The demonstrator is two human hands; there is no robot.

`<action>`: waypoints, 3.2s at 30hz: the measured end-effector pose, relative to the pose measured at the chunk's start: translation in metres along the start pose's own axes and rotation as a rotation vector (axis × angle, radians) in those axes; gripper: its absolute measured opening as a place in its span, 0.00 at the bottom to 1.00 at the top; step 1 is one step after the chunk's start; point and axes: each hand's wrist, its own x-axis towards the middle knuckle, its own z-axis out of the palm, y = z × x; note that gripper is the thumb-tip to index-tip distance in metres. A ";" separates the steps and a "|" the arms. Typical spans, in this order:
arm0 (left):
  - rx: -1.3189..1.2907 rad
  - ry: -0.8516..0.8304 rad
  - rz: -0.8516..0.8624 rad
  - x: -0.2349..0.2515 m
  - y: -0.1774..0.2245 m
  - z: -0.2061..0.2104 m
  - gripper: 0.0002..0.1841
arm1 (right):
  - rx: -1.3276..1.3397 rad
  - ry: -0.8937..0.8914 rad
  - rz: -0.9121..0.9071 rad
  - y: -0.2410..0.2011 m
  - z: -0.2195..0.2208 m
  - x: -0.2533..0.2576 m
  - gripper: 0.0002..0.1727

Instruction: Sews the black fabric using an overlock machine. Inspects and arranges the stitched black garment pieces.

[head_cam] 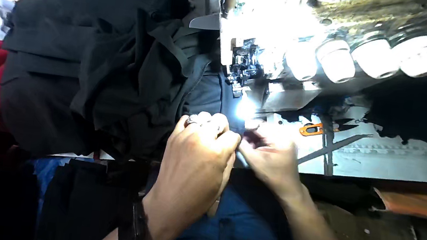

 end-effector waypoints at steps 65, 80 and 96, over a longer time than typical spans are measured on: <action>-0.403 0.242 0.003 -0.009 0.016 0.004 0.10 | 0.190 -0.062 0.414 -0.018 -0.038 0.028 0.06; -0.653 0.110 -0.064 -0.073 0.014 -0.063 0.06 | 0.354 -0.292 0.072 -0.111 -0.068 -0.057 0.08; -0.330 -0.147 0.221 0.082 0.072 0.123 0.11 | 0.170 -0.003 0.345 -0.037 -0.114 -0.129 0.08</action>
